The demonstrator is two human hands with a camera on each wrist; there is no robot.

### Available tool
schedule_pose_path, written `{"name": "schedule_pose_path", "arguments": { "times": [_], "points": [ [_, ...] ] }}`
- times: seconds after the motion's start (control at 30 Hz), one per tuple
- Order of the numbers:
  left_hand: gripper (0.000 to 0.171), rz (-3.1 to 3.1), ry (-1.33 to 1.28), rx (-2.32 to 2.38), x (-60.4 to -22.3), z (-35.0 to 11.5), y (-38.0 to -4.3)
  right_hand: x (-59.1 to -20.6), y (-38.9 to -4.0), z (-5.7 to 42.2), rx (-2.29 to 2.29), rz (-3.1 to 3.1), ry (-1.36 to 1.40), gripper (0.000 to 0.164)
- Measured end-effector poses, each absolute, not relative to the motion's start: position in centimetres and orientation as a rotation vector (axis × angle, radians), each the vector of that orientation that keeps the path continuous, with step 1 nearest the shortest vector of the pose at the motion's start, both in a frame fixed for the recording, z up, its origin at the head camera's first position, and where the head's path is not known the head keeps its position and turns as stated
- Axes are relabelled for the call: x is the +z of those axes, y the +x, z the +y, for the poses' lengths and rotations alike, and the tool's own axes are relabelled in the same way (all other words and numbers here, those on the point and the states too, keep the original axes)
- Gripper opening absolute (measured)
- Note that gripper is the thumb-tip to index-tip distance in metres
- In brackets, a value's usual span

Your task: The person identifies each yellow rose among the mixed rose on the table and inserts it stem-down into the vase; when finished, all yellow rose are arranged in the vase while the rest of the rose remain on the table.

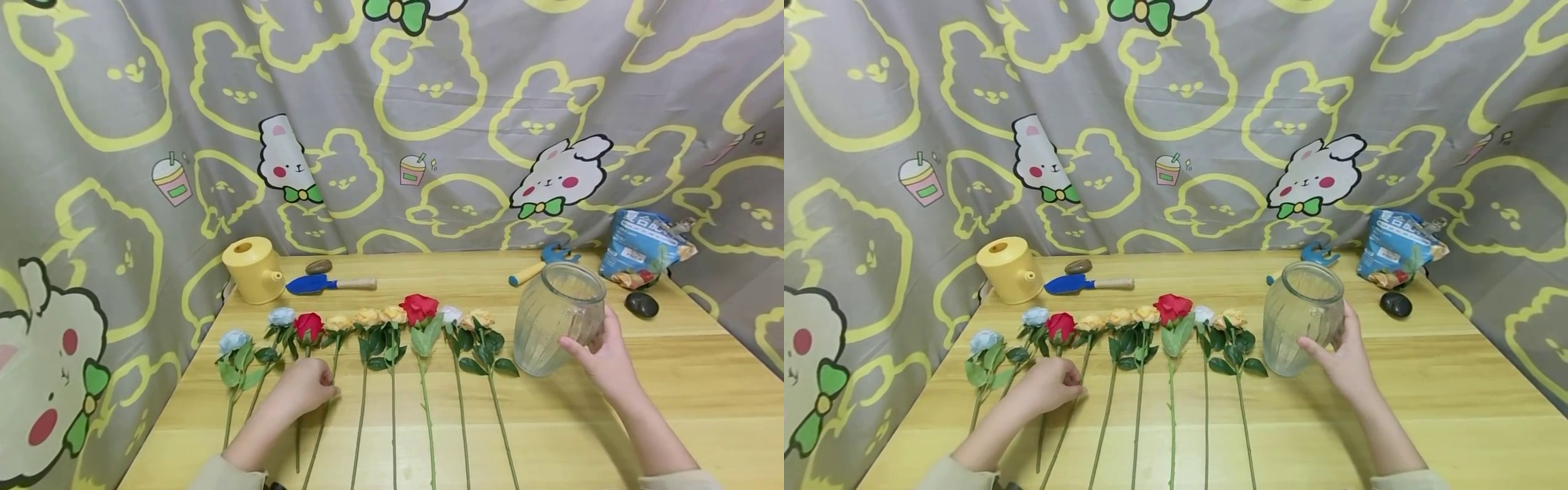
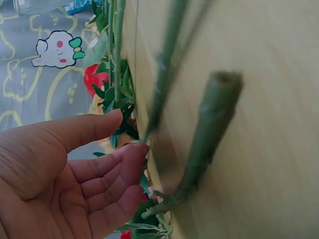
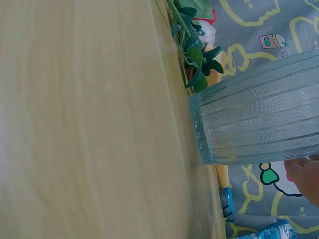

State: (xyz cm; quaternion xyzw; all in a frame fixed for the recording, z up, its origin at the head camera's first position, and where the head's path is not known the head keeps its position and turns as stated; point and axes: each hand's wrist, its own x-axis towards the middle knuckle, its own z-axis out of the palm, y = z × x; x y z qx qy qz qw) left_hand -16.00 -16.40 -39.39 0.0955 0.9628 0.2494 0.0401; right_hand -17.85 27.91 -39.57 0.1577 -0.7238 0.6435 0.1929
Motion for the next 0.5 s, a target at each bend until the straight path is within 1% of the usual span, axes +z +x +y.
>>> {"name": "schedule_pose_path", "arguments": {
  "times": [0.13, 0.3, 0.4, 0.5],
  "points": [
    [0.031, 2.987, 0.300, 0.698, -39.7, -16.3, -16.2, -39.6, -17.8, 27.9, 1.801, -2.024, 0.444, 0.080],
    [0.040, 2.975, 0.259, 0.676, -40.2, -16.3, -16.8, -39.6, -17.9, 27.8, 1.809, -2.019, 0.450, 0.080],
    [0.039, 2.953, 0.235, 0.666, -40.4, -16.2, -16.9, -39.7, -17.9, 27.9, 1.803, -2.033, 0.447, 0.080],
    [0.035, 2.932, 0.225, 0.651, -40.6, -16.1, -17.1, -39.8, -17.9, 27.9, 1.799, -2.039, 0.439, 0.080]
  ]
}}
